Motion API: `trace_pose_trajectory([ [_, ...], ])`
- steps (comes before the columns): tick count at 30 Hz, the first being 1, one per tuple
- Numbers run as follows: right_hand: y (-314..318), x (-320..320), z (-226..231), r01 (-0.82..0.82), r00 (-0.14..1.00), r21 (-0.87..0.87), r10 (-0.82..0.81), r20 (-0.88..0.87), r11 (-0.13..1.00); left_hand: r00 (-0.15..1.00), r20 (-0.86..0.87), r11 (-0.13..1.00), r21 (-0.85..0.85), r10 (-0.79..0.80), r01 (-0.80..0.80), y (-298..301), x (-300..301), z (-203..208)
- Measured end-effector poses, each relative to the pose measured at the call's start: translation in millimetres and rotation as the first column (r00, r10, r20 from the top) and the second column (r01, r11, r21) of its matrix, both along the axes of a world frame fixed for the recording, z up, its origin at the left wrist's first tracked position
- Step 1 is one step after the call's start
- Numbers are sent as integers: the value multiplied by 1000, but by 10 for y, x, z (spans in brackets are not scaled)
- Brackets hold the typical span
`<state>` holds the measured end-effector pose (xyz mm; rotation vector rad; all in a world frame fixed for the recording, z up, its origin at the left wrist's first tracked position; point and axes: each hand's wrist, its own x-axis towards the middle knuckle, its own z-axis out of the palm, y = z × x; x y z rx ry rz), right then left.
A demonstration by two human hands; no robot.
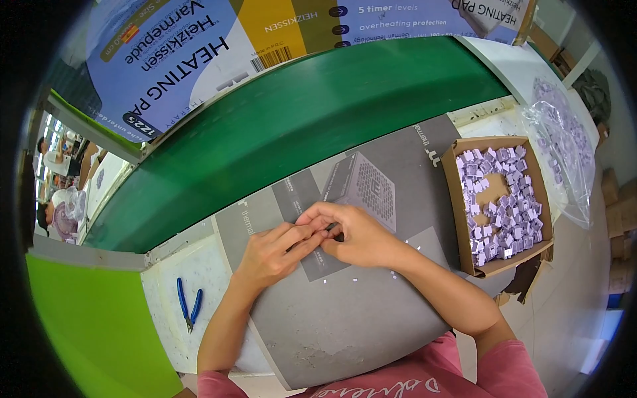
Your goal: The person assembles small electronic components into purple plastic housings by hand at a factory workstation.
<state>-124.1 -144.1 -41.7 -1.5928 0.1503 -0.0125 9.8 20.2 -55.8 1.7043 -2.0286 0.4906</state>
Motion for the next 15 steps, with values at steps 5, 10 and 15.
trace_pose_trajectory([
  [5,3,3,-1,1,1000,-2,-1,3,1000,1000,-6,1000,9,2,-2,3,1,0],
  [10,9,5,-1,3,1000,-8,-3,5,1000,1000,-15,1000,8,1,-1,7,3,-2],
  [15,7,4,8,6,1000,-19,-6,-15,1000,1000,-18,1000,9,1,-1,-5,-5,25],
])
